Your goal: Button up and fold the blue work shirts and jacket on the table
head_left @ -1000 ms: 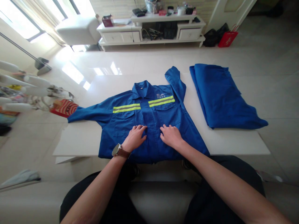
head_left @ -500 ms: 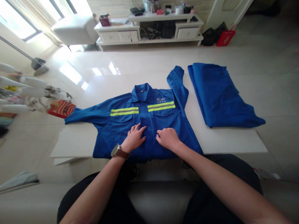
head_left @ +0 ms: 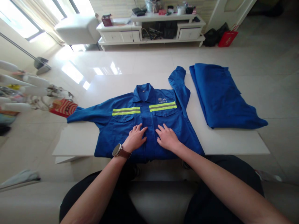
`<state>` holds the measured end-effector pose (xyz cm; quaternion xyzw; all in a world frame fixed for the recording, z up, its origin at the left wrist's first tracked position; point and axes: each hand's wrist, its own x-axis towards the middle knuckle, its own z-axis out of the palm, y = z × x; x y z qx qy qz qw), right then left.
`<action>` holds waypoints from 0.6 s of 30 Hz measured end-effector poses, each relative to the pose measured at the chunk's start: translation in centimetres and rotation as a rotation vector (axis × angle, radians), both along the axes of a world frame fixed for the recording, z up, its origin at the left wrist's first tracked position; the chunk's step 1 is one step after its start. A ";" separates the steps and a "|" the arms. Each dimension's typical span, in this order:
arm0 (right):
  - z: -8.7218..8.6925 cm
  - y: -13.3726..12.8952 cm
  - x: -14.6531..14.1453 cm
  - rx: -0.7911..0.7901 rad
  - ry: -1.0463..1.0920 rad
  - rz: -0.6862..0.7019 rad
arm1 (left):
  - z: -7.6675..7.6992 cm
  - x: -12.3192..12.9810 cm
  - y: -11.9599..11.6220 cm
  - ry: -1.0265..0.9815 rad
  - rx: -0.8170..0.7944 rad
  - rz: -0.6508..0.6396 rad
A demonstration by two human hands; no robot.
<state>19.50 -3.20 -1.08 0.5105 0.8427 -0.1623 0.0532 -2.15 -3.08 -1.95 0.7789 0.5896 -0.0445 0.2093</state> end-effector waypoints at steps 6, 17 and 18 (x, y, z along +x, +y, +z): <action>0.1 0.0 0.1 -0.012 -0.001 0.014 | -0.3 0.0 0.0 0.009 0.014 -0.005; -0.1 0.0 0.2 -0.003 -0.002 0.028 | 0.1 0.4 -0.1 0.067 0.006 -0.015; -0.1 0.0 0.2 -0.001 -0.004 0.029 | 0.1 0.4 -0.1 0.069 0.006 -0.014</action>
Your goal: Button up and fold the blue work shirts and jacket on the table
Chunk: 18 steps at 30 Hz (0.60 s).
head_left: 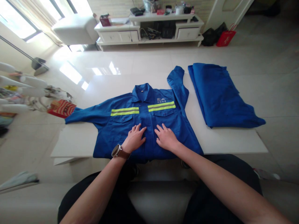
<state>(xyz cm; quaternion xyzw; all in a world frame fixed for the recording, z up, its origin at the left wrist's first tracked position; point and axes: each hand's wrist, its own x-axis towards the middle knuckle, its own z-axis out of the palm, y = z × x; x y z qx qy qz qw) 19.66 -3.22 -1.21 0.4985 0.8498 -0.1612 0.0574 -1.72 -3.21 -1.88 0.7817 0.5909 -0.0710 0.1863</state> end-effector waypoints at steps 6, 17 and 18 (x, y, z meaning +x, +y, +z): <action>0.0 0.0 -0.1 -0.005 -0.014 0.004 | 0.0 0.0 0.0 0.001 -0.007 0.000; -0.2 0.0 -0.1 -0.005 -0.023 0.010 | 0.1 0.0 0.0 0.009 -0.017 -0.001; -0.3 -0.1 -0.1 0.000 -0.024 0.012 | 0.1 0.0 0.0 0.007 -0.015 -0.003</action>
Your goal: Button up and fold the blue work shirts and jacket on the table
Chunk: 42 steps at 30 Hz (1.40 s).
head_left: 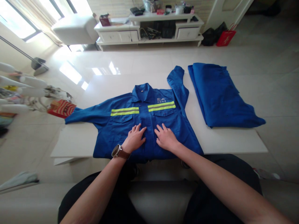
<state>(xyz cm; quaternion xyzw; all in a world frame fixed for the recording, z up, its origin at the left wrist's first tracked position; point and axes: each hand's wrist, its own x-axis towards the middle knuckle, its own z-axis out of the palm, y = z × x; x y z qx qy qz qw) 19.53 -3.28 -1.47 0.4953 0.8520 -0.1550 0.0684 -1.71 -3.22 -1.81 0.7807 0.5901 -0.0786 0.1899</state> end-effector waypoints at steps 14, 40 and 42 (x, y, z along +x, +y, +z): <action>-0.2 -0.1 0.0 0.026 0.002 0.008 | -0.3 -0.1 -0.1 -0.006 0.017 -0.003; 1.1 0.4 -0.8 0.089 -0.095 0.008 | 1.6 3.7 -1.6 0.044 0.050 0.151; 1.1 0.6 -0.8 0.104 -0.107 -0.008 | 1.6 4.2 -1.8 0.050 0.058 0.183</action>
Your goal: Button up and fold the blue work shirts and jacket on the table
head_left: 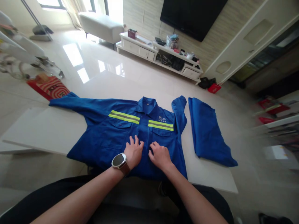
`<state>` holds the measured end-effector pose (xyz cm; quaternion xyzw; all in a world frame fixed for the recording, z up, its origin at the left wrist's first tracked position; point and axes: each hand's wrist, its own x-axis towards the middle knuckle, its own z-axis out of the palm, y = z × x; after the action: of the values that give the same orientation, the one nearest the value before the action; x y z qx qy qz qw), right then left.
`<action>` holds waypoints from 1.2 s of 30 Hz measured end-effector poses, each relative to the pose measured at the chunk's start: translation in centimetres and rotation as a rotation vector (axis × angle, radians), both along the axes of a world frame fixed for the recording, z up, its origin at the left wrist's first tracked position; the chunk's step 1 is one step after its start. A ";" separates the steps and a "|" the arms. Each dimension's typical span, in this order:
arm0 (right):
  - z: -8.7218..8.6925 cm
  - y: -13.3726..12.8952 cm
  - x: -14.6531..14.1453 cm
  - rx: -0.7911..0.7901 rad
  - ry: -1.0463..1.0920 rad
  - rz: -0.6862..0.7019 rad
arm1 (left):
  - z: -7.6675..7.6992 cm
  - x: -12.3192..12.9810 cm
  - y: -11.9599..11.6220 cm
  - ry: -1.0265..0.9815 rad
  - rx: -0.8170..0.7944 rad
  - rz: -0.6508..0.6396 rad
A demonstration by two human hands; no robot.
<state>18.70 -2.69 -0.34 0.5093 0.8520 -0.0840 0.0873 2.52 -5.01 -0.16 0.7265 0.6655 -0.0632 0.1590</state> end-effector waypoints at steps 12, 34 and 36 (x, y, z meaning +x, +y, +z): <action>-0.7 3.3 1.7 0.048 0.153 -0.135 | 3.0 4.8 0.4 -0.189 -0.042 0.018; -1.5 32.2 7.8 0.155 0.056 -0.731 | 2.4 7.5 1.2 -0.416 -0.307 -0.064; -0.8 32.4 8.1 0.162 0.071 -0.743 | 2.4 7.5 1.3 -0.401 -0.329 -0.052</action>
<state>26.84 29.70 -1.17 0.7854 0.6158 -0.0598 -0.0193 10.01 -3.67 2.23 0.7058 0.5825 -0.0292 0.4020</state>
